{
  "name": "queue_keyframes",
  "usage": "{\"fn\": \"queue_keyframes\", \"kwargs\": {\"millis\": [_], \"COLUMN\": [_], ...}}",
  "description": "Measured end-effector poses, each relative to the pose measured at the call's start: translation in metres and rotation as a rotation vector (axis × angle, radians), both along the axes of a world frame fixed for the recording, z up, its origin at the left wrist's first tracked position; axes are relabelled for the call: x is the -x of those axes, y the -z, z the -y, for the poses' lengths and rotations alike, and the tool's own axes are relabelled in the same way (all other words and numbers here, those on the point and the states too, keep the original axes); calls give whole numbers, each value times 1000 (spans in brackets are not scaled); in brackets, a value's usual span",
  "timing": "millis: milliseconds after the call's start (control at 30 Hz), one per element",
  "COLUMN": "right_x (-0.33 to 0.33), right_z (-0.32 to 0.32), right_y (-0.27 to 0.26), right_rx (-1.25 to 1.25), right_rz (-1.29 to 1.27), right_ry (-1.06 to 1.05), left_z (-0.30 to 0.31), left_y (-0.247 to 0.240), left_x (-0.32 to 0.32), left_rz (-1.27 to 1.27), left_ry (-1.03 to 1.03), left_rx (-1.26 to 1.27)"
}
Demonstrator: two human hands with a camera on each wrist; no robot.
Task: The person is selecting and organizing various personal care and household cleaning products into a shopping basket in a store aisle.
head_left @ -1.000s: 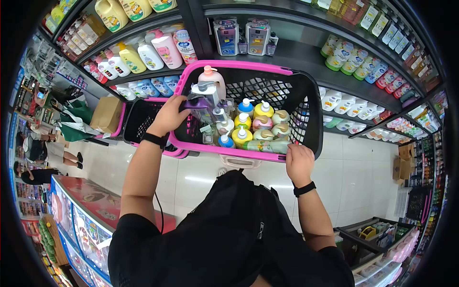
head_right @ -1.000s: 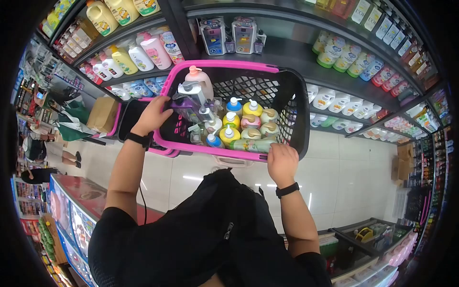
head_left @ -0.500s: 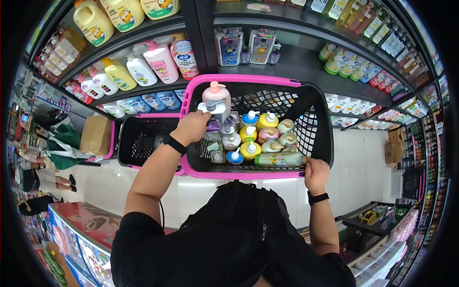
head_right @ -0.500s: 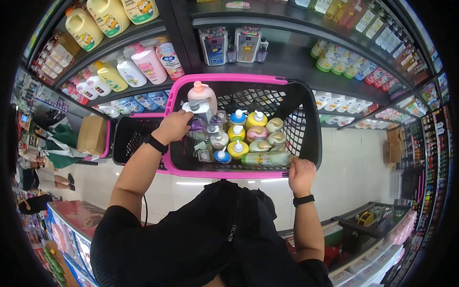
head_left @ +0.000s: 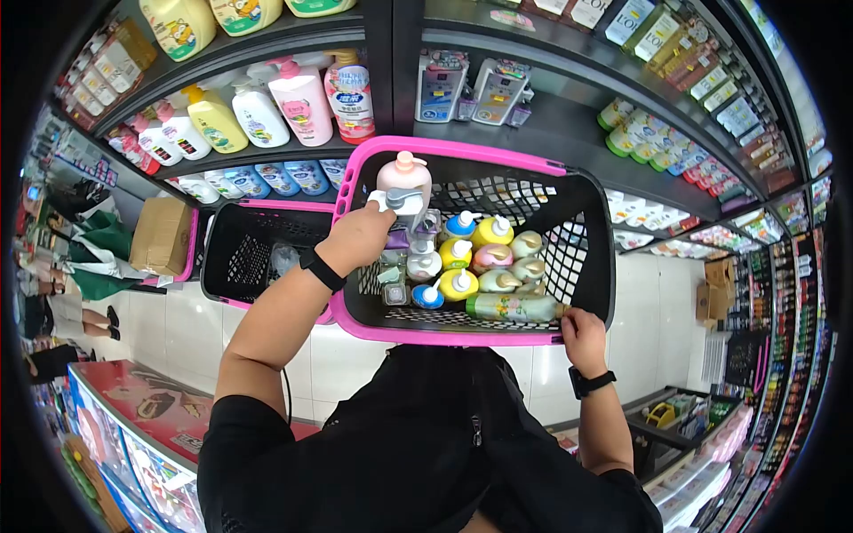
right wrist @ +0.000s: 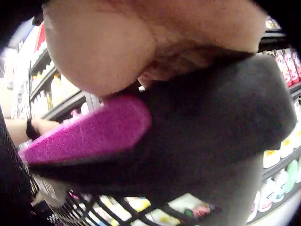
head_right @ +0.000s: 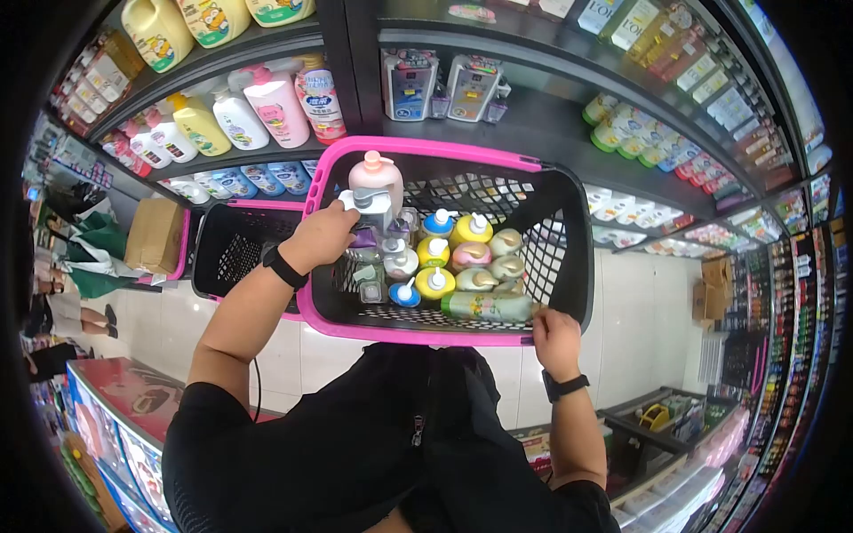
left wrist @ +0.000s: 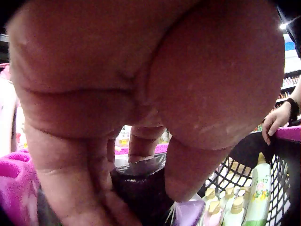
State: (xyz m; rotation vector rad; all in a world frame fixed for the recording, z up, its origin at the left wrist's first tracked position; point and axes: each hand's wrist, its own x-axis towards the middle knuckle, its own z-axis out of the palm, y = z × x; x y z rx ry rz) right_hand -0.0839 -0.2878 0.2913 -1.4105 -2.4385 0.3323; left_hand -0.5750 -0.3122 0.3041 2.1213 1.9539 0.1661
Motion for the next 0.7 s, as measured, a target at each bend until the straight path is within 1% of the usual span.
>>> {"fn": "queue_keyframes", "kwargs": {"millis": [100,133,167,233,300,367,433,500,567,600,700], "right_x": [-1,4,8,30,58,89,116,139,152,154,149], "right_z": [-28,-44,-60,-84,-100,-101,-102,-103,-101,-101,-104], "right_y": [-14,-30,-40,-63,-78,-94,-85,-77,-69,-71,-82], "right_rx": [474,480,402,403,425,547,577,412,387,387,483], "right_rz": [-685,-723,-709,-843,-780,-643,-524,-496,-477,-503,-398], "right_ry": [197,184,154,16,-168,-335,-555,-774,-857,-878,-947], "left_z": [2,5,5,13,20,21,22,22,20,19,19], "left_y": [3,-2,-9,-26,-50,-81,-107,-135,-158,-164,-180], "left_x": [-2,-6,-10,-22,-42,-66,-89,-117,-145,-156,-188], "left_rz": [-24,-28,-37,-43,-94,-134,-153,-173,-190,-176,-115], "left_ry": [18,19,21,6,-24,-47,-67,-54,-48,-24,3], "left_rx": [31,32,27,-20,-49,-39,-41,-87,-104,-157,-182]}}
